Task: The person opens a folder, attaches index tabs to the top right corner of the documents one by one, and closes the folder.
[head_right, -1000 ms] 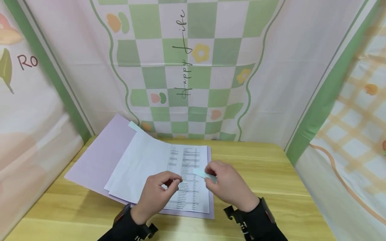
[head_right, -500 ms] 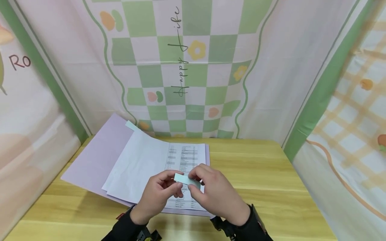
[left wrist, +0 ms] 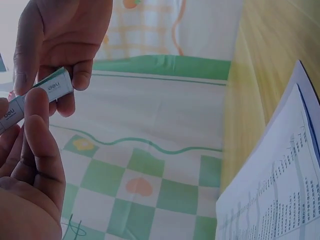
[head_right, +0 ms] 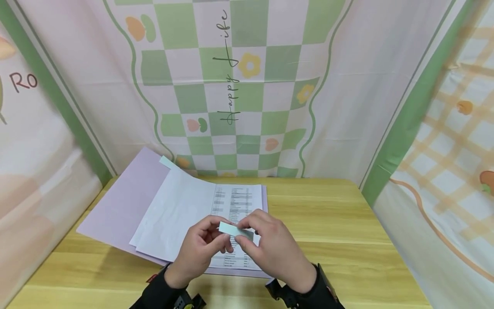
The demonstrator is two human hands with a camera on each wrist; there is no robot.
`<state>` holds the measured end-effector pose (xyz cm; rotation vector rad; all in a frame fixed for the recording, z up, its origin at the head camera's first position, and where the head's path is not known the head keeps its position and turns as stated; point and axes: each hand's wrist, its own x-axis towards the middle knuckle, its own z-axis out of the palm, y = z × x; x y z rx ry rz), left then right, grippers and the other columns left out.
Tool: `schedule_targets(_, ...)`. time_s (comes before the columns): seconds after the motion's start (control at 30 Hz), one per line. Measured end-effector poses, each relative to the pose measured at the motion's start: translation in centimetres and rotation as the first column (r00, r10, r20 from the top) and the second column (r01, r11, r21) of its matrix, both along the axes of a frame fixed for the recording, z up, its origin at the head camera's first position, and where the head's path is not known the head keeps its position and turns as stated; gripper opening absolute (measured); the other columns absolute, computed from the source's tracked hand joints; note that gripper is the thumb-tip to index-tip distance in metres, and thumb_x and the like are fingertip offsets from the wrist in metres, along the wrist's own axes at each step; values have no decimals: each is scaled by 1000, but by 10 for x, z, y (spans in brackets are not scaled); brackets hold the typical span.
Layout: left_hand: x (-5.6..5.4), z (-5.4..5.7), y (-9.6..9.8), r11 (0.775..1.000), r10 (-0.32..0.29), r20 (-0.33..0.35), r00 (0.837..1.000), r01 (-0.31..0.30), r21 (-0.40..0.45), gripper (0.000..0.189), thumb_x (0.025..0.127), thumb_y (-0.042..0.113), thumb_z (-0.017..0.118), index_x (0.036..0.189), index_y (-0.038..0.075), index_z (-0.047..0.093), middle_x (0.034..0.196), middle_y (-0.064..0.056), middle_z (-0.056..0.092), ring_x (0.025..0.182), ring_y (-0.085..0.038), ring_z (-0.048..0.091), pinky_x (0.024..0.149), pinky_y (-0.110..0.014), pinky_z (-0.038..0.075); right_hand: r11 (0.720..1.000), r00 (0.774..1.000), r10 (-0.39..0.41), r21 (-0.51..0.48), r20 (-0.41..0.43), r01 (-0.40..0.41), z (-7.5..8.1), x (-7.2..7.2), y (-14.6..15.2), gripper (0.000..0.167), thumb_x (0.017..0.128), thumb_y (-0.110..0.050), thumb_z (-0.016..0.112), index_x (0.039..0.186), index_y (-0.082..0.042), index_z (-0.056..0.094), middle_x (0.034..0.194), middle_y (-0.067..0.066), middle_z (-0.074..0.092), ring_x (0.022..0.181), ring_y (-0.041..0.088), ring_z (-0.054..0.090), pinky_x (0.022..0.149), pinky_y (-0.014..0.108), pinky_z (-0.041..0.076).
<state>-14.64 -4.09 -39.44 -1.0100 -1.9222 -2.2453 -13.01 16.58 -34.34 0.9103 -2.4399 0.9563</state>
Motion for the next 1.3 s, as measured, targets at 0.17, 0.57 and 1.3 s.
schedule_targets(0.17, -1, -2, 1, 999, 8, -19, 1000, -9, -31, 22, 98, 2, 61, 120, 4, 61, 96, -16, 64, 70, -25, 66, 65, -35, 56, 998, 997, -54, -32, 61, 56, 1, 3, -1, 24, 85, -11, 80, 95, -25, 63, 96, -18, 55, 84, 4, 53, 73, 29, 47)
schedule_targets(0.57, 2, -3, 0, 998, 9, -20, 1000, -10, -56, 23, 98, 1, 58, 120, 6, 60, 97, -12, 66, 70, -26, 67, 59, -30, 52, 991, 911, 5, -125, 412, 52, 1, 5, 1, 15, 96, -20, 69, 89, -23, 56, 76, -8, 59, 67, 13, 56, 61, 29, 47)
schedule_targets(1.3, -2, -5, 0, 985, 137, -193, 972, -154, -76, 19, 94, 4, 67, 112, 6, 72, 85, -3, 70, 62, -15, 65, 56, -32, 54, 982, 886, -44, -142, 462, 123, 1, 6, 0, 14, 93, -30, 73, 92, -19, 65, 78, -8, 62, 69, 14, 55, 62, 29, 45)
